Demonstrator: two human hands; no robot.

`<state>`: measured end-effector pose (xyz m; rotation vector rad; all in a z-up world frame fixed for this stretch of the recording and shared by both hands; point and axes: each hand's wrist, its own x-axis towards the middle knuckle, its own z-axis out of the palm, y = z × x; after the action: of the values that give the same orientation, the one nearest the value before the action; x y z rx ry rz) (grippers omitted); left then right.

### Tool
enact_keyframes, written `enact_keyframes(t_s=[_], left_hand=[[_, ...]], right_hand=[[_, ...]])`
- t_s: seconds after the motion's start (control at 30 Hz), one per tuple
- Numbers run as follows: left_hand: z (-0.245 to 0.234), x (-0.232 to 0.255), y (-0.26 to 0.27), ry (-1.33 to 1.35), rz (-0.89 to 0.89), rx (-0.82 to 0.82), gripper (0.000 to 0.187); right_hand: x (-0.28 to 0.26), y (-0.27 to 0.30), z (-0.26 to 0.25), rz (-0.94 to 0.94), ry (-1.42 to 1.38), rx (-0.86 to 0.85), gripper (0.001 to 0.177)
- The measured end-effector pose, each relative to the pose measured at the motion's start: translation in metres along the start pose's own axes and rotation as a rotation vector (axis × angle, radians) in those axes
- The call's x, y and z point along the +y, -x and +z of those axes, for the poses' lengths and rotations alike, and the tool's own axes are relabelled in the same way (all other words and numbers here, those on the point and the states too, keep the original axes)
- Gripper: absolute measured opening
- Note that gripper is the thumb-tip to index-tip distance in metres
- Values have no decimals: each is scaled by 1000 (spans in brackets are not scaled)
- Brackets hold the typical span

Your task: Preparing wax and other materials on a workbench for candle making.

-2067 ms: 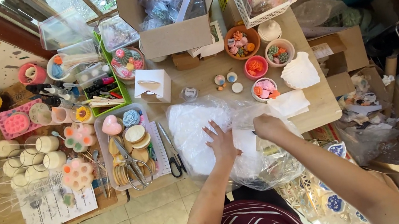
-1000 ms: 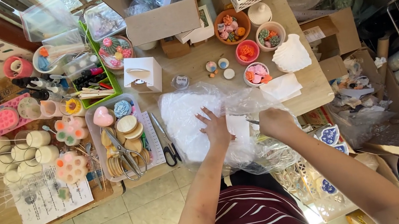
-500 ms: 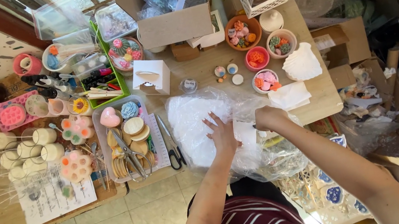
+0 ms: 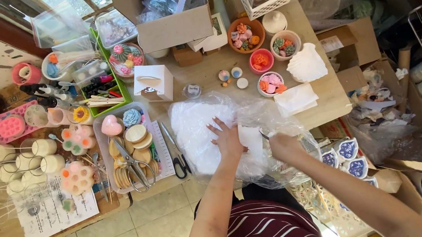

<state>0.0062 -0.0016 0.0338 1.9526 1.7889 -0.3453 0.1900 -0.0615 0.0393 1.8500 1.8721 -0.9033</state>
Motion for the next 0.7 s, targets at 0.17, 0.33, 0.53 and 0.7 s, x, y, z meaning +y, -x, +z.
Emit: enact_keyframes(t_s=[0.17,0.33,0.53,0.7], left_hand=[[4,0,-6,-26,-20,-66,125],[-7,3,-4,-36,-10,-44,130],[0,0,-13,-88,-28,-106,117],[0,1,-11,-62,-17,-44,135]], right_hand=[[27,-17,89,206,-451,111,46],[58,-70,166,70,-520,310,48],[52,-37,67,51,19,-4,43],[-1,36,-68,51,44,121,26]])
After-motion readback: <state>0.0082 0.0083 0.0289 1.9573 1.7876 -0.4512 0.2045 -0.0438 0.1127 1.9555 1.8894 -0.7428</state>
